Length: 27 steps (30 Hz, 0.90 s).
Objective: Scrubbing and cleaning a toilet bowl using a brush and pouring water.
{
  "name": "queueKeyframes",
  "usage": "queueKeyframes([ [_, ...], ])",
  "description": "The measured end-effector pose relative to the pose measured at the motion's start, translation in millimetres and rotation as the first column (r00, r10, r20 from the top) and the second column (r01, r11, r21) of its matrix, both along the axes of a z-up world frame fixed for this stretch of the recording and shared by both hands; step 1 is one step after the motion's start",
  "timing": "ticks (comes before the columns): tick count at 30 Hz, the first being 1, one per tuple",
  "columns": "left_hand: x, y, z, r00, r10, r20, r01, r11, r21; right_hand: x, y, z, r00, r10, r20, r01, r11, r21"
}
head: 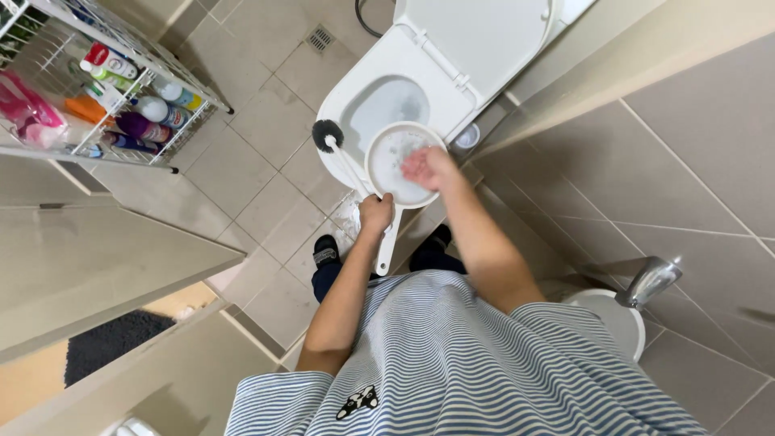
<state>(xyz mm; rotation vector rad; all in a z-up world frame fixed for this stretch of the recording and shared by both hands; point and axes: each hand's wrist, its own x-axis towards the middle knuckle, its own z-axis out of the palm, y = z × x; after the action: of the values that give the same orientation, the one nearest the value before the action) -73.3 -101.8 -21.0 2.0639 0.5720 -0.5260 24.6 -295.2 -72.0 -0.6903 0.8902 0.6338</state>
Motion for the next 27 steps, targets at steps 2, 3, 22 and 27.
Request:
queueKeyframes([
  [2,3.0,-7.3,4.6,1.0,-0.011,-0.005,0.011,1.0,0.018,-2.3,5.8,-59.4,0.988,-0.136,-0.068,0.135,0.991,-0.019],
  [3,4.4,-10.5,6.6,1.0,-0.021,-0.016,0.022,0.999,0.037,-3.1,9.1,-89.6,0.953,-0.269,-0.139,0.265,0.963,-0.047],
  [22,30.9,-51.0,15.9,0.999,-0.037,-0.008,0.037,0.998,-0.06,52.8,-124.4,53.8,0.763,-0.287,0.579,0.3,0.951,0.075],
  [27,39.3,-66.5,2.6,0.996,-0.082,0.031,0.082,0.997,0.001,13.2,-52.3,-27.6,0.976,-0.211,-0.048,0.204,0.971,-0.125],
])
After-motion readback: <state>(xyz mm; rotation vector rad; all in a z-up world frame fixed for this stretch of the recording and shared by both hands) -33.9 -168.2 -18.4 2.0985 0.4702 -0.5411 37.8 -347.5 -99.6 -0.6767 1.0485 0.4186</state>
